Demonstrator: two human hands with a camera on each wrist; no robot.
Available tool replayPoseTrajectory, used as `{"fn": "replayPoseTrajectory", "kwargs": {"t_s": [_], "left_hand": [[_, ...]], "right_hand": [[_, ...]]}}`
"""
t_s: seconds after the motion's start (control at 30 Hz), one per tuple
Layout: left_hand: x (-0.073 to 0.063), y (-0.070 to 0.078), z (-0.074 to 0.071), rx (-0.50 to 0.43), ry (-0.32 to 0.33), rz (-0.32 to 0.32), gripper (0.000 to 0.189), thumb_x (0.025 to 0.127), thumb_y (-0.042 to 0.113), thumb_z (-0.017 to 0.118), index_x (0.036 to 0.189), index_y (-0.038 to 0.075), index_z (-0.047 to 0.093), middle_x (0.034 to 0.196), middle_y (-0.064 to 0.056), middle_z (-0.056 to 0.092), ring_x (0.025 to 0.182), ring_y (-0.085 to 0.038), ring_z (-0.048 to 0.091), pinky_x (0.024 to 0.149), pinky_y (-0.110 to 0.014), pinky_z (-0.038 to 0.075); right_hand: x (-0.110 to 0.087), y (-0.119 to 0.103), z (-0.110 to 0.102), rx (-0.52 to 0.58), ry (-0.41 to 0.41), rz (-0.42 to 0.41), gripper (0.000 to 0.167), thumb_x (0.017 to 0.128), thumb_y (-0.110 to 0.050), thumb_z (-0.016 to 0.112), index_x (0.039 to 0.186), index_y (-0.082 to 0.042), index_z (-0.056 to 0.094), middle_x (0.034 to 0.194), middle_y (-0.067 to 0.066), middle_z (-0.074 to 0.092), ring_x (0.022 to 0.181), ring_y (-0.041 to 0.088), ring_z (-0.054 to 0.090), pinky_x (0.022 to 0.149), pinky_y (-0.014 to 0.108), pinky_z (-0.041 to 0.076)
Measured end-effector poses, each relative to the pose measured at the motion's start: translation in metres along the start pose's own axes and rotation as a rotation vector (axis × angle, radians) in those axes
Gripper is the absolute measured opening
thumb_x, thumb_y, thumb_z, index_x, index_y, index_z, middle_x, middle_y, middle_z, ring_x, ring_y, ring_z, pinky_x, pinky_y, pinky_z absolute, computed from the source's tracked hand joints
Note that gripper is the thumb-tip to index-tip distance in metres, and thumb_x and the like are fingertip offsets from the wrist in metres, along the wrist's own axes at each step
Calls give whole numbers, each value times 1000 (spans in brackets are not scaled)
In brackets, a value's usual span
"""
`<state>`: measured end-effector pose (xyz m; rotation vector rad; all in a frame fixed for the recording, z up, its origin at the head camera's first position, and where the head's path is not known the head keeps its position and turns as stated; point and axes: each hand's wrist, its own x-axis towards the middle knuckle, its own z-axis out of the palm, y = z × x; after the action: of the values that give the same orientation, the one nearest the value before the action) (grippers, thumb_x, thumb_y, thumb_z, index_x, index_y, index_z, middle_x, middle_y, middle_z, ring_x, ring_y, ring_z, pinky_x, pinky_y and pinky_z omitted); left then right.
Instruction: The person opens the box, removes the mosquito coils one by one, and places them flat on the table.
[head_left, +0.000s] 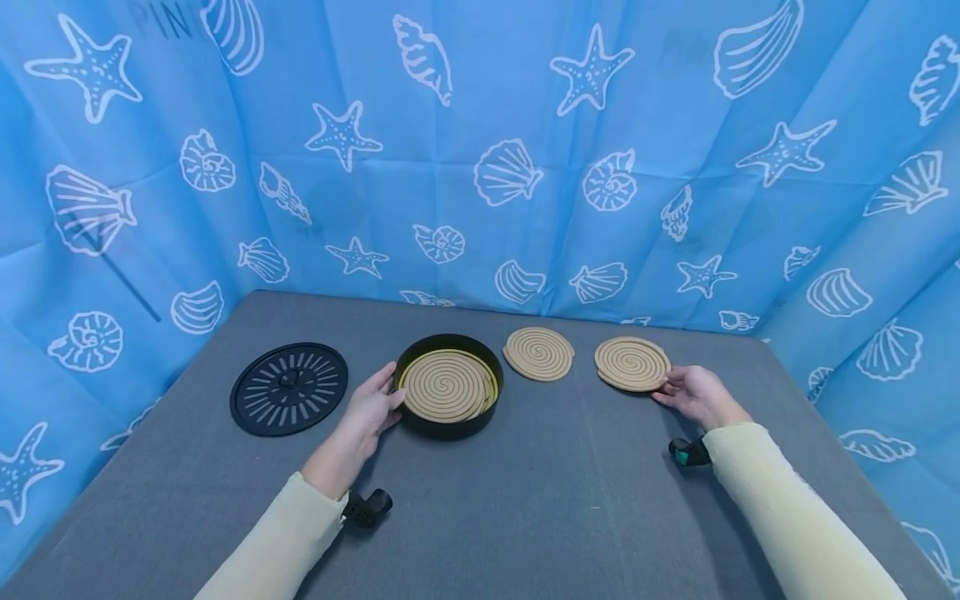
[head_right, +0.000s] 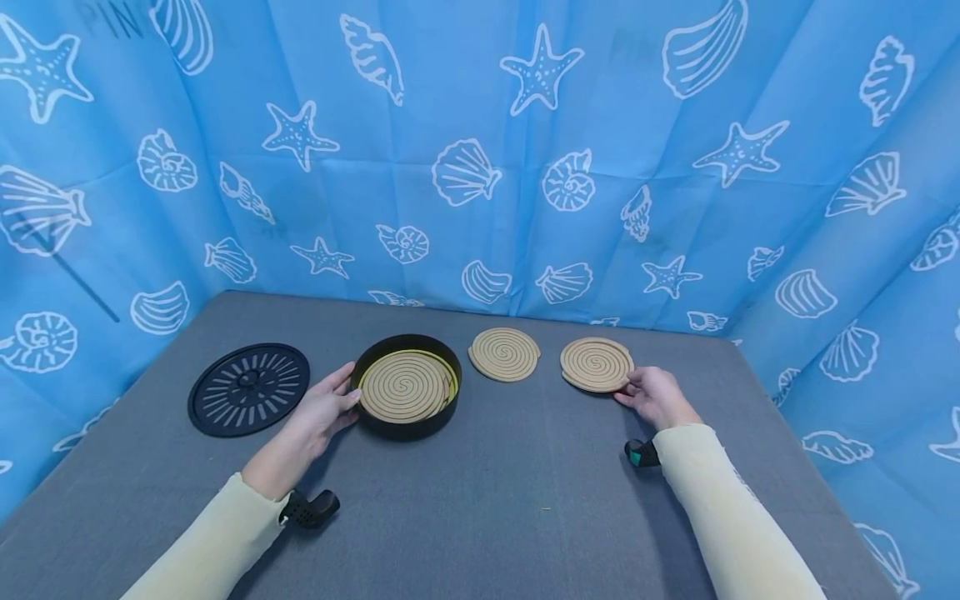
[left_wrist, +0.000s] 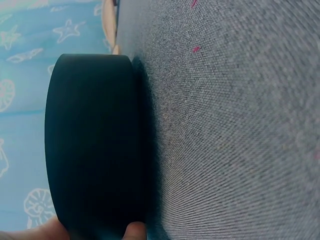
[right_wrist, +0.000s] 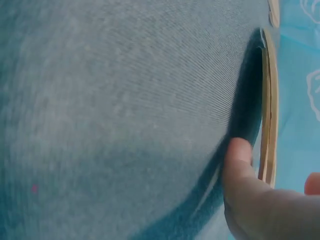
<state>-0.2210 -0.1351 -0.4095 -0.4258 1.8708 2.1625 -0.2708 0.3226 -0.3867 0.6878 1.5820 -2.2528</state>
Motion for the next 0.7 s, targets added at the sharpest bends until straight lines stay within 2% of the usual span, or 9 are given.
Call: {"fn": "replayPoseTrajectory", "kwargs": {"t_s": [0.07, 0.13, 0.2, 0.27, 0.47, 0.7], "left_hand": [[0, 0, 0, 0, 0, 2, 59, 102, -1, 42, 155, 14, 23, 160, -9, 19, 144, -27, 24, 111, -52, 29], [0, 0, 0, -3, 0, 4, 59, 102, -2, 41, 155, 14, 23, 160, -9, 18, 144, -27, 24, 111, -52, 29], [0, -1, -1, 0, 1, 7, 59, 102, -2, 41, 155, 14, 23, 160, -9, 18, 144, -27, 23, 111, -52, 29], [0, -1, -1, 1, -1, 10, 59, 102, -2, 41, 155, 13, 22, 160, -10, 17, 144, -27, 23, 111, -52, 29], [1, -1, 0, -1, 9, 5, 59, 101, -1, 42, 155, 14, 24, 160, -9, 19, 145, -26, 22, 111, -52, 29], [2, -1, 1, -14, 4, 8, 58, 102, -1, 42, 155, 13, 24, 160, -9, 18, 145, -26, 22, 111, -52, 28]], "right_hand": [[-1, -1, -1, -10, -3, -6, 62, 103, -3, 21, 151, -8, -17, 136, 19, 25, 133, 20, 26, 116, 42, 17], [-1, -1, -1, -8, -11, -9, 61, 103, -3, 19, 151, -8, -18, 151, 24, 11, 143, 22, 11, 117, 42, 14], [-2, -1, -2, 12, -14, -9, 60, 103, -3, 18, 151, -9, -18, 159, 19, -7, 146, 23, 1, 117, 41, 11], [-4, 0, -3, 52, -28, -9, 59, 103, -4, 15, 149, -11, -21, 159, 8, -19, 145, 20, -9, 117, 40, 6], [-14, 2, -13, 189, -106, -1, 58, 104, -7, 11, 147, -18, -27, 157, 1, -23, 145, 18, -11, 117, 37, 1], [-29, 9, -26, 385, -209, 8, 61, 105, -7, 12, 147, -25, -27, 156, -7, -26, 144, 12, -14, 116, 33, -2]]}}
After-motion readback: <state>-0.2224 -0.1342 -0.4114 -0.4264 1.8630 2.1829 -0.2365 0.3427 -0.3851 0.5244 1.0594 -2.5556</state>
